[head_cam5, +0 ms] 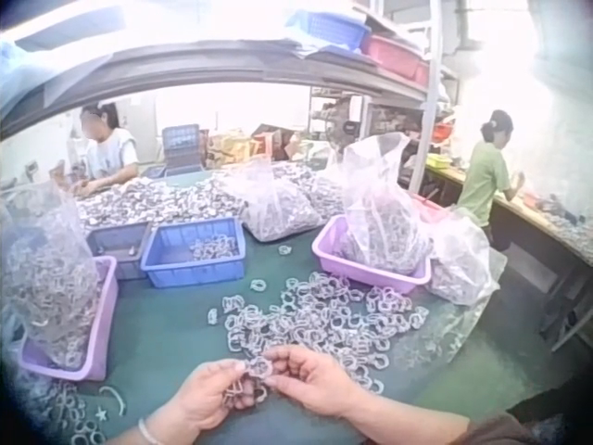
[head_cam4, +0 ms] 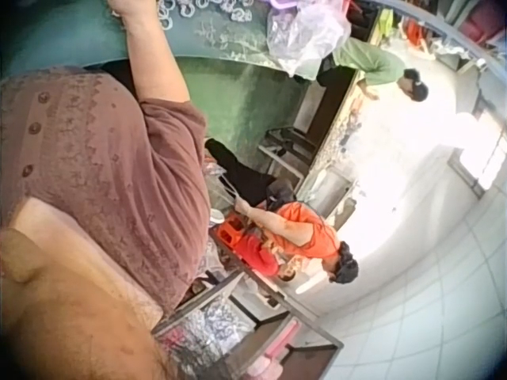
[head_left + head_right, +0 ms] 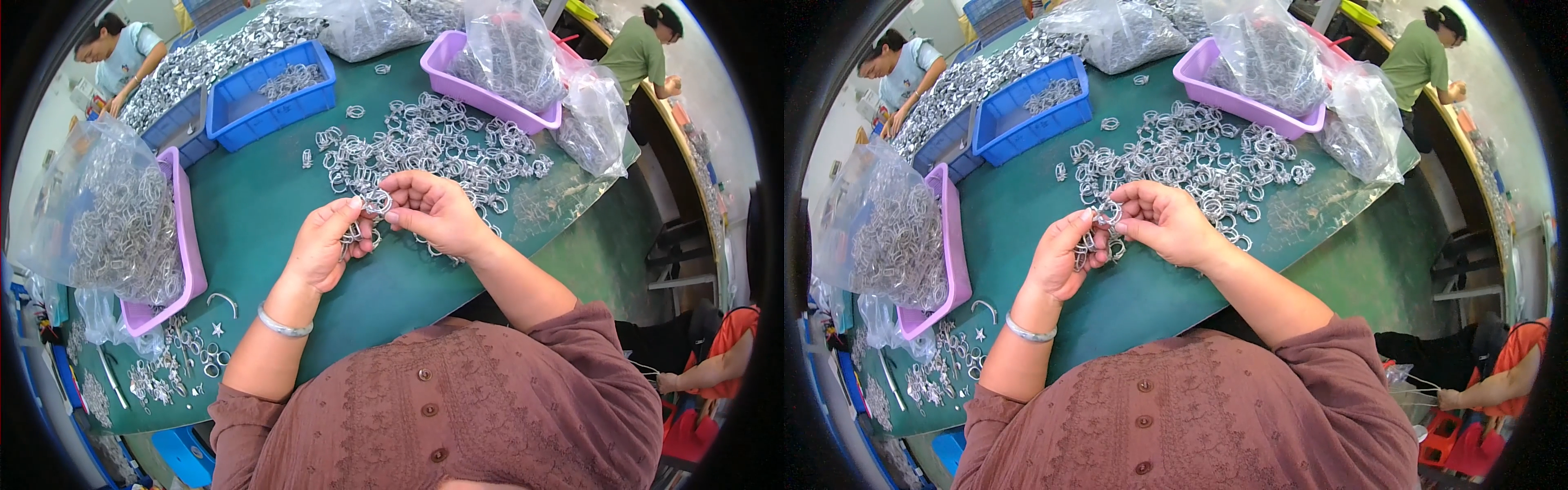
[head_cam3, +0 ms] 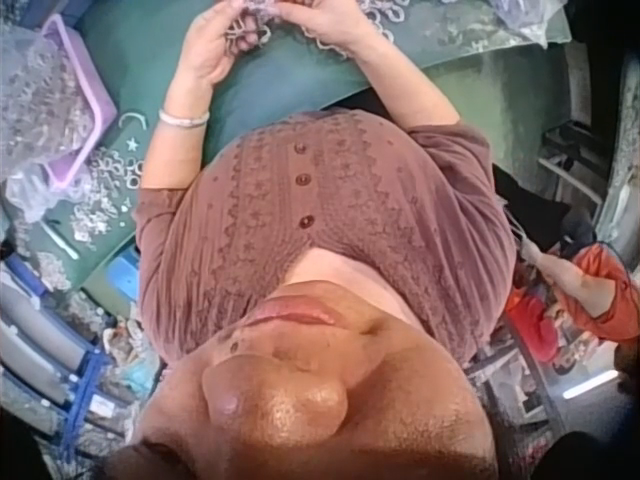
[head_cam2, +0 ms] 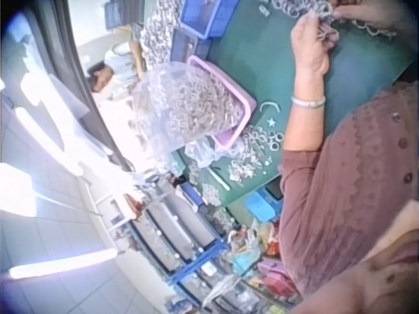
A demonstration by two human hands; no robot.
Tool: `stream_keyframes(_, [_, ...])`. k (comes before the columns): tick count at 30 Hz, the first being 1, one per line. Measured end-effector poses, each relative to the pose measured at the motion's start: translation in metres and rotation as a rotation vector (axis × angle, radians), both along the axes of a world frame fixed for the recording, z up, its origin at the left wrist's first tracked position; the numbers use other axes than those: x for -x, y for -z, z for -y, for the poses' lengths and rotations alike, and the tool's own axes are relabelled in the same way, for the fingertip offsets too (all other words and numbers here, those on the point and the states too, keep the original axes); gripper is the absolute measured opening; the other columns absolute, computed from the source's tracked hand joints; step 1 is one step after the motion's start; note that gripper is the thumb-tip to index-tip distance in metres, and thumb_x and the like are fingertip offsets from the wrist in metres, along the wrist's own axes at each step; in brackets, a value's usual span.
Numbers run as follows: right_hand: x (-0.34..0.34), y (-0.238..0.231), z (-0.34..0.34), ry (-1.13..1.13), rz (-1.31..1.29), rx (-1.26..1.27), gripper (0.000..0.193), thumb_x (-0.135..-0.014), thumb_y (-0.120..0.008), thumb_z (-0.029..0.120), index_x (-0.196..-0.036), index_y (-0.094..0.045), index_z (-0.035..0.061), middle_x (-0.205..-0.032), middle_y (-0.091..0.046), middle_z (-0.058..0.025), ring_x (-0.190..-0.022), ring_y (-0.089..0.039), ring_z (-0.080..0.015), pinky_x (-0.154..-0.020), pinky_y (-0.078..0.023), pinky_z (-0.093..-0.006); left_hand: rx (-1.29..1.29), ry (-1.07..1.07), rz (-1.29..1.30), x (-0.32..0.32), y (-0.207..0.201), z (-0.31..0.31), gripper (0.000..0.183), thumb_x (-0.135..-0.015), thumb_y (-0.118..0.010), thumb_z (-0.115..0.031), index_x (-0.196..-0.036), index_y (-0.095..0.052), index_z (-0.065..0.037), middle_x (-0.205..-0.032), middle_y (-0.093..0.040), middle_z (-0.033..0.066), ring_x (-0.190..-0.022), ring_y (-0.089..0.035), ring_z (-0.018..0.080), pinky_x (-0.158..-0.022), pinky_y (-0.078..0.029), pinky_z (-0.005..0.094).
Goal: The person sets down a phone, then picks up, checks, and connects metal clips by hand at a workbench.
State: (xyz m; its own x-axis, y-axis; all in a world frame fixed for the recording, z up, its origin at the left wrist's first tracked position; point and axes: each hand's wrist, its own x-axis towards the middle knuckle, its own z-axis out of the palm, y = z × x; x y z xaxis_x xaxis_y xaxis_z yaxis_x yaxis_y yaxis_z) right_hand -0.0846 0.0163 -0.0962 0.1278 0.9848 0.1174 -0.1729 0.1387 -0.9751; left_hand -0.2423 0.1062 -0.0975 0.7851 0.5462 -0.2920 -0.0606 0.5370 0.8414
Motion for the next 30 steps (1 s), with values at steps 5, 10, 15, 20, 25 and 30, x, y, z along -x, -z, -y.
stream_keyframes(5, [-0.0006,-0.0012,-0.0015,0.009,0.02,0.005,0.028,-0.079,-0.055,-0.001,-0.106,-0.05,-0.0033,-0.082,-0.057,-0.0027,-0.074,-0.054,-0.0063,-0.068,-0.045,-0.0201,0.014,-0.005,0.023,-0.0007,0.0,-0.0028,0.021,-0.087,-0.05,-0.026,-0.082,-0.057,-0.007,-0.063,-0.055,-0.0007,-0.052,-0.052,0.0081,-0.047,-0.041,0.0178])
stream_keyframes(10, [0.0008,-0.002,0.0004,0.019,0.008,0.018,0.027,-0.079,-0.054,-0.001,-0.106,-0.049,-0.0033,-0.082,-0.057,-0.0026,-0.074,-0.054,-0.0066,-0.068,-0.045,-0.0206,0.017,-0.007,0.03,-0.0008,0.0005,-0.0013,0.021,-0.087,-0.05,-0.026,-0.081,-0.057,-0.007,-0.063,-0.055,-0.0008,-0.052,-0.052,0.0079,-0.047,-0.041,0.0176])
stream_keyframes(15, [0.0016,-0.0036,0.0012,0.022,-0.009,0.007,0.026,-0.08,-0.052,-0.001,-0.107,-0.049,-0.0033,-0.085,-0.058,-0.0042,-0.074,-0.054,-0.0072,-0.068,-0.046,-0.0215,-0.022,-0.007,0.035,-0.0007,-0.0002,-0.0006,0.021,-0.086,-0.051,-0.027,-0.081,-0.057,-0.008,-0.064,-0.055,-0.0017,-0.052,-0.051,0.007,-0.047,-0.04,0.0173])
stream_keyframes(20, [-0.0025,0.0005,0.0058,-0.011,0.039,-0.012,0.028,-0.082,-0.052,0.002,-0.11,-0.049,-0.0023,-0.092,-0.06,-0.0069,-0.079,-0.057,-0.0098,-0.071,-0.048,-0.023,-0.047,-0.016,0.016,0.0004,-0.0008,0.0037,0.02,-0.086,-0.052,-0.027,-0.08,-0.057,-0.009,-0.064,-0.055,-0.0019,-0.053,-0.051,0.0069,-0.049,-0.04,0.0174])
stream_keyframes(25, [-0.0021,-0.0031,0.0032,0.006,0.132,-0.034,0.027,-0.083,-0.051,0.001,-0.109,-0.049,-0.0028,-0.089,-0.06,-0.0058,-0.075,-0.057,-0.0086,-0.068,-0.047,-0.0218,-0.077,-0.029,0.006,0.0001,-0.0033,0.0018,0.02,-0.086,-0.052,-0.026,-0.079,-0.058,-0.009,-0.064,-0.054,-0.0019,-0.053,-0.05,0.007,-0.049,-0.04,0.0177])
stream_keyframes(30, [0.0014,0.0011,0.0034,0.106,0.272,-0.071,0.023,-0.082,-0.05,0.0,-0.105,-0.053,-0.0018,-0.083,-0.061,-0.0039,-0.069,-0.054,-0.006,-0.062,-0.046,-0.0199,-0.095,-0.032,0.005,-0.0007,-0.0016,0.0019,0.02,-0.086,-0.051,-0.026,-0.08,-0.058,-0.008,-0.065,-0.054,-0.0018,-0.053,-0.049,0.0068,-0.049,-0.04,0.018])
